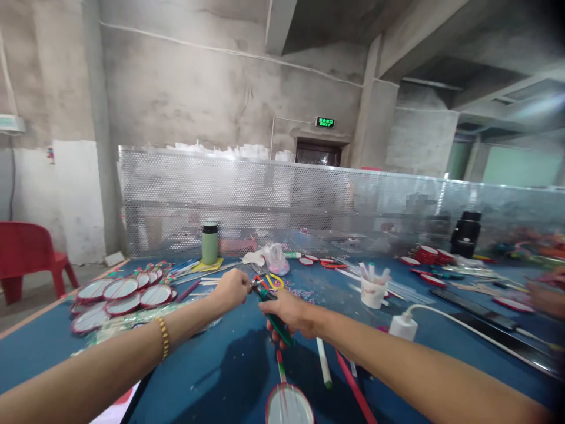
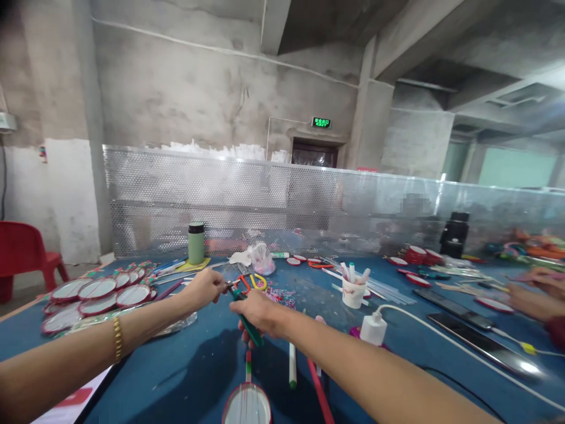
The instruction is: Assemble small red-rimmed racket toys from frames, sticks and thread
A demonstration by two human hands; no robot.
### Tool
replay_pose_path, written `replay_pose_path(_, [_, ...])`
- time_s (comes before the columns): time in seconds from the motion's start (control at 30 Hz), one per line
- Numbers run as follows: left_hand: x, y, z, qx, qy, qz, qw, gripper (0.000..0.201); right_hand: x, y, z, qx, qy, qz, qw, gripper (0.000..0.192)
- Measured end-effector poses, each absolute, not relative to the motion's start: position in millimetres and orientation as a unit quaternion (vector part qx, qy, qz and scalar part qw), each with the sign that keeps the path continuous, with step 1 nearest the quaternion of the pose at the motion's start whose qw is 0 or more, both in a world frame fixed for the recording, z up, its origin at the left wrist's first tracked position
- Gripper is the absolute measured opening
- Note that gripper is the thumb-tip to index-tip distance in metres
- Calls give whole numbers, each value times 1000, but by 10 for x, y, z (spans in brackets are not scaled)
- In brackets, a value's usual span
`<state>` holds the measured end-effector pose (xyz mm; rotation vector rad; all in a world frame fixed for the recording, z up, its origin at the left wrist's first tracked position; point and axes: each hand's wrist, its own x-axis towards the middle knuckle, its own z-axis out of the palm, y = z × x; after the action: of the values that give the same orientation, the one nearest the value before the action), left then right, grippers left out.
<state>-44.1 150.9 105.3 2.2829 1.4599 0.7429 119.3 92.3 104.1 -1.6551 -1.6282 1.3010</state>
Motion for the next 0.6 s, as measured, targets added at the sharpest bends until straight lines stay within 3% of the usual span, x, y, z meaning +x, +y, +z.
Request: replay_pose_path(0.6, [-428, 1770, 677, 805, 531, 189, 184, 22, 1106, 1285, 956, -667, -613, 408, 115, 32])
